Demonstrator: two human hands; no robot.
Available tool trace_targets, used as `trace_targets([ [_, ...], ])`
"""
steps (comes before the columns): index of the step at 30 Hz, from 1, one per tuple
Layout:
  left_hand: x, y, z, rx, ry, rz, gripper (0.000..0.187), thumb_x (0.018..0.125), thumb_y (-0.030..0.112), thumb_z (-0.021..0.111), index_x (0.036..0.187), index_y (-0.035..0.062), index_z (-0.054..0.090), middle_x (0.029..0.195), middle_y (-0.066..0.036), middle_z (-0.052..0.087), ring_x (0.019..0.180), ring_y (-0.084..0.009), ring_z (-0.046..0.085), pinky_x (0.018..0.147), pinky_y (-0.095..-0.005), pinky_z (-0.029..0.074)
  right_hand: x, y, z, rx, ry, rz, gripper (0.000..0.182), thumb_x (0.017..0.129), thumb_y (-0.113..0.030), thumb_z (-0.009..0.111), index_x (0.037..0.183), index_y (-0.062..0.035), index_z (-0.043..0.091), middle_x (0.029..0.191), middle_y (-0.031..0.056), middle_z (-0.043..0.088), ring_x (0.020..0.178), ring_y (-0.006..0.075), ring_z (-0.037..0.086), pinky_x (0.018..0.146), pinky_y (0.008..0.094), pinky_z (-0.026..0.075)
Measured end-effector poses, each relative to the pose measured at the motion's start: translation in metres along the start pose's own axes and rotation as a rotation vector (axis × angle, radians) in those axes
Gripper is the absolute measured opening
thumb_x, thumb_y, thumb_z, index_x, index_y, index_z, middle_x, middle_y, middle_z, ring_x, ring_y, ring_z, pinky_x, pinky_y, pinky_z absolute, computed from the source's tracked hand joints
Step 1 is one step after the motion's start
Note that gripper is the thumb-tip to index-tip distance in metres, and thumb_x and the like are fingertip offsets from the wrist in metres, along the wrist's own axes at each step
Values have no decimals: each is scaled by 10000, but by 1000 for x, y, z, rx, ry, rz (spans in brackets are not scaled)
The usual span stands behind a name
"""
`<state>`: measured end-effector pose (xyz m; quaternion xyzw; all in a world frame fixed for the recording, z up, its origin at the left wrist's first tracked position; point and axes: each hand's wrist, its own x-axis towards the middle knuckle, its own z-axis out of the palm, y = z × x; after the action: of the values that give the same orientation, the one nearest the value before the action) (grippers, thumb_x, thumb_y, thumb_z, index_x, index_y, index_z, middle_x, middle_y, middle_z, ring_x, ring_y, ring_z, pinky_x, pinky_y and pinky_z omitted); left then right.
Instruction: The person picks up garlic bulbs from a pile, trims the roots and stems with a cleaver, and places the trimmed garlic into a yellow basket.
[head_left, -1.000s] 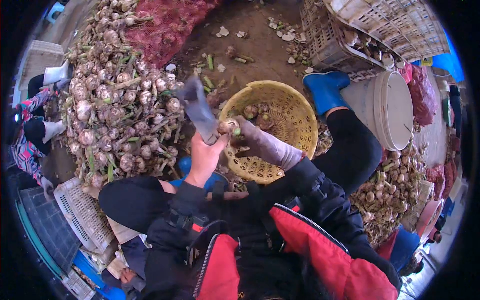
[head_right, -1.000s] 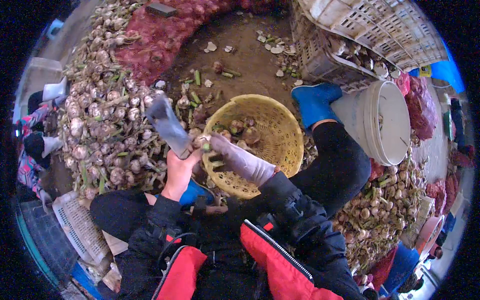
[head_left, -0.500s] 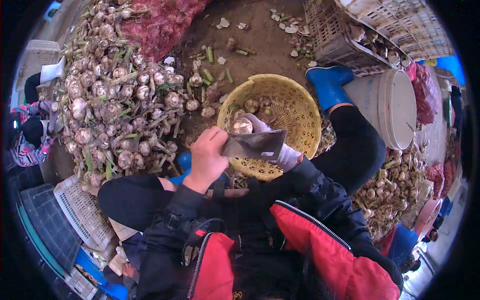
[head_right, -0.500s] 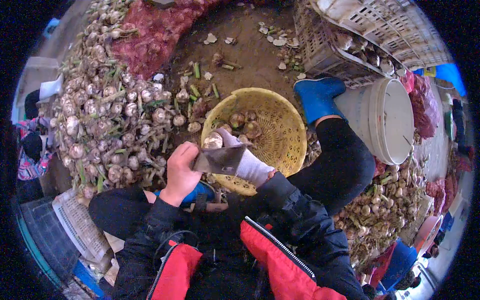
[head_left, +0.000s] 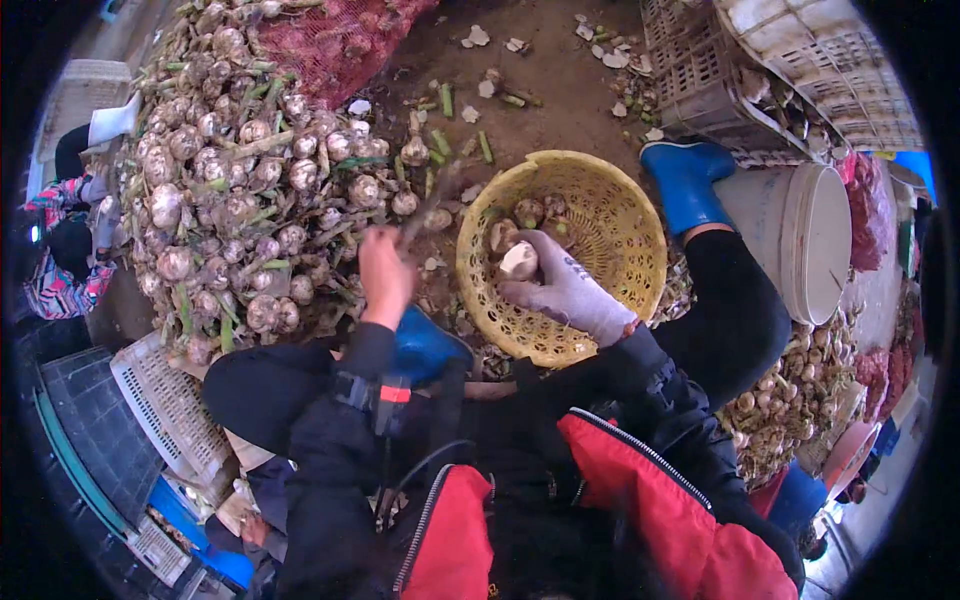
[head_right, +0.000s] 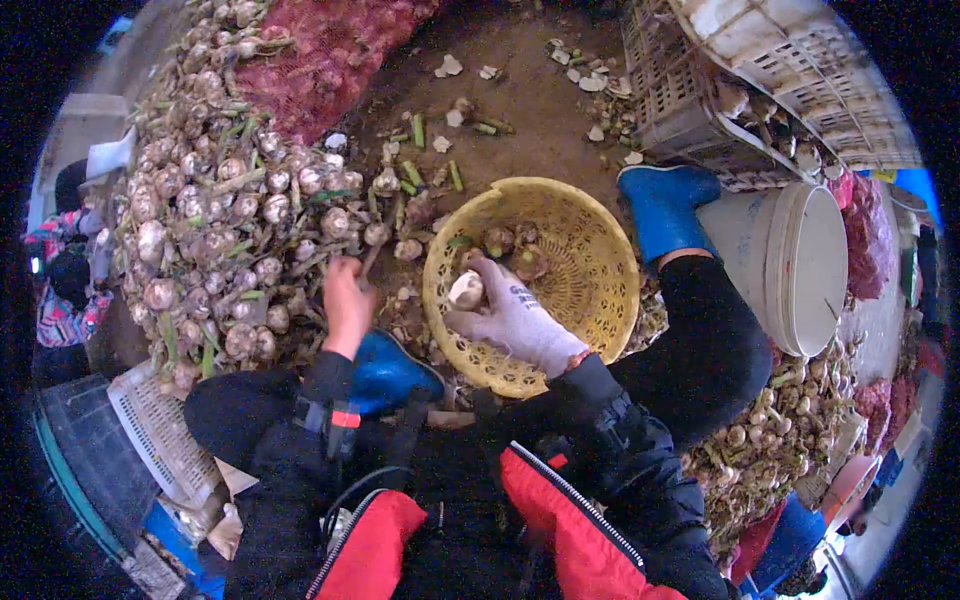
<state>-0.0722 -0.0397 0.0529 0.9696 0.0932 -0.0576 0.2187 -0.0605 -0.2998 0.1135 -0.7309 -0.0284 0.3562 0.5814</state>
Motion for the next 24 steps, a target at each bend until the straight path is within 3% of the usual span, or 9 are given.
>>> trace_targets([
  [1, 12, -6, 2, 11, 85, 29, 316, 655, 1, 623, 970, -4, 604, 1104, -189, 545, 1058, -379, 494, 905, -428, 409, -2, -4, -1, -387, 67, -66, 763, 741, -404, 679, 1316, -11, 368, 1305, 245, 419, 1175, 380, 438, 971, 440, 365],
  [4, 67, -37, 16, 62, 161, 178, 325, 670, 8, 624, 994, -7, 604, 1229, -190, 491, 1150, -387, 433, 984, -432, 361, 9, 9, 12, -449, 160, -118, 756, 753, -453, 653, 1324, -45, 371, 1342, 246, 387, 1209, 421, 384, 1011, 474, 314],
  [7, 94, -59, 33, 142, 19, 81, 289, 678, 8, 626, 966, 1, 602, 1259, -171, 483, 1114, -391, 454, 963, -439, 385, 12, 12, 16, -401, 163, -100, 710, 776, -433, 634, 1327, -67, 374, 1354, 233, 381, 1222, 410, 381, 1021, 472, 310],
  [13, 47, 36, -28, 179, 96, 232, 237, 674, -14, 591, 910, -27, 614, 1182, -182, 536, 1038, -387, 495, 909, -437, 413, 19, 3, 20, -507, 255, -254, 791, 760, -338, 644, 1382, -34, 261, 1343, 240, 384, 1250, 422, 350, 1054, 482, 259],
  [16, -2, 98, -61, -275, -118, 179, 309, 624, 9, 621, 932, -2, 610, 1110, -167, 579, 1021, -334, 555, 883, -394, 444, 22, 0, 37, -410, 266, -330, 785, 747, -232, 663, 1386, -30, 253, 1302, 256, 423, 1212, 420, 402, 1037, 473, 301],
  [18, -19, 106, -68, -835, -436, -81, 340, 615, 12, 638, 951, 13, 588, 1057, -132, 595, 947, -340, 571, 829, -393, 461, 23, 2, 33, -114, 107, -346, 744, 745, -150, 676, 1363, -25, 280, 1241, 220, 491, 1140, 333, 499, 990, 411, 379],
  [20, -28, 97, -70, -817, -377, -140, 338, 602, 4, 644, 933, 19, 576, 1028, -120, 591, 926, -337, 569, 795, -391, 466, 16, 2, 27, 416, 27, -197, 690, 748, -100, 682, 1324, -15, 314, 1176, 146, 538, 1060, 218, 541, 924, 334, 431],
  [22, -35, 93, -64, -803, -321, -193, 339, 588, -5, 650, 915, 25, 565, 999, -109, 587, 904, -334, 568, 762, -389, 471, 12, 4, 20, 320, 61, -251, 647, 744, -102, 707, 1278, -17, 352, 1140, 98, 539, 1046, 158, 513, 909, 305, 429],
  [24, -42, 91, -56, -353, -18, 376, 323, 543, -26, 640, 845, 35, 543, 922, -106, 575, 866, -328, 563, 703, -379, 468, 11, 7, 25, 473, -7, -364, 656, 717, -106, 741, 1255, -30, 375, 1132, 94, 542, 1055, 158, 518, 897, 306, 439],
])
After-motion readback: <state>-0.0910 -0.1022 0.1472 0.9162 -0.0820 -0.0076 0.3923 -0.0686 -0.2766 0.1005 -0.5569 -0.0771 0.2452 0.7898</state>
